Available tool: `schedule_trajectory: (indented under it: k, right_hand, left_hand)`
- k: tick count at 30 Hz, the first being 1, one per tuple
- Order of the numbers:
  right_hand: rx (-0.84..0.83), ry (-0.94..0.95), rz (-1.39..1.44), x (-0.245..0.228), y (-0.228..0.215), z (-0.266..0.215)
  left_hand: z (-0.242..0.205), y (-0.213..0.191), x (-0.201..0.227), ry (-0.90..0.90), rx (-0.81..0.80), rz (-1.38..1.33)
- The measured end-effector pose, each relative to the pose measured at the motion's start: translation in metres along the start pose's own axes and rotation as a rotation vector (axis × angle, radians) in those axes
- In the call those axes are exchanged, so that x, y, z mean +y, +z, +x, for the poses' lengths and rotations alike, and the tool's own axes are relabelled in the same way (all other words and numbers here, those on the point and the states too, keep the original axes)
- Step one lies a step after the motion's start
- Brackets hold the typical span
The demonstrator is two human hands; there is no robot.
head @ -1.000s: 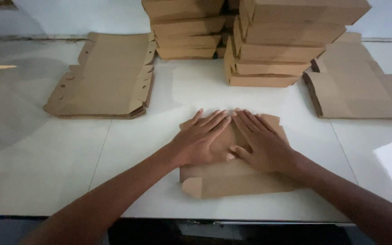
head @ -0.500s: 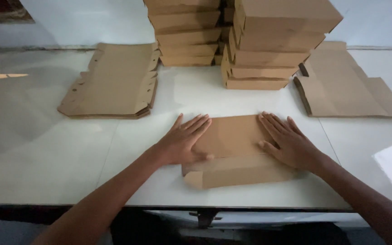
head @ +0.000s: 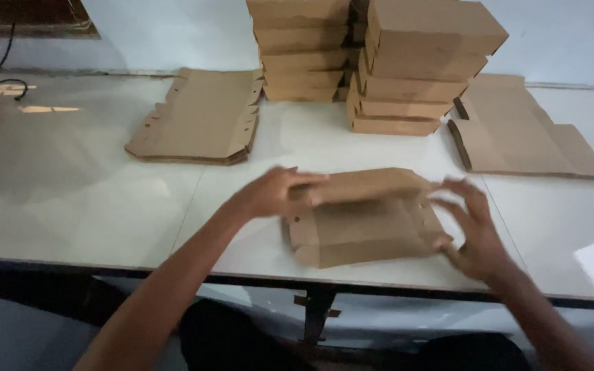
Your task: The person assembles flat cardboard pieces into small rectangular boxes by folding and interlocking tabs. They complete one box, place it on a stack, then begin assembling a second box in the same manner.
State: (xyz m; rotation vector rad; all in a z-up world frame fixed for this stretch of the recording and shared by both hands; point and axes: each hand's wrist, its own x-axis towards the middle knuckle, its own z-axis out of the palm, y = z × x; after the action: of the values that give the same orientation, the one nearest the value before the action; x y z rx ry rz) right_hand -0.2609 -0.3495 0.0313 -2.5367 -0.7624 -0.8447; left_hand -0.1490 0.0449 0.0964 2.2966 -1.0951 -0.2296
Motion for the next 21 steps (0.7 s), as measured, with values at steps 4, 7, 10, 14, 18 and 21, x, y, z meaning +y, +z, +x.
schedule_trajectory:
  k: [4,7,10,14,18,21]
  right_hand:
    - [-0.071,-0.091,-0.023,-0.037,0.024,-0.023]
    - [-0.433,0.034,0.002,-0.08,0.011,-0.011]
    - [-0.439,-0.115,0.104,-0.087,0.012,-0.021]
    - [-0.276,-0.14,-0.07,-0.105,0.019,-0.037]
    - [-0.166,-0.229,-0.173,-0.126,0.016,-0.038]
    - [-0.227,-0.24,-0.186,-0.129,0.016,-0.036]
  left_hand:
    - [0.027,-0.001,-0.038,0.032,0.288,-0.108]
    - [0.035,-0.012,-0.021,-0.012,0.601,-0.106]
    - [0.05,-0.008,-0.044,-0.014,0.709,0.05]
    - [0.067,0.01,-0.073,0.214,0.533,0.746]
    - [0.073,0.019,-0.086,0.042,0.135,0.388]
    - [0.076,0.017,-0.094,-0.053,0.119,0.536]
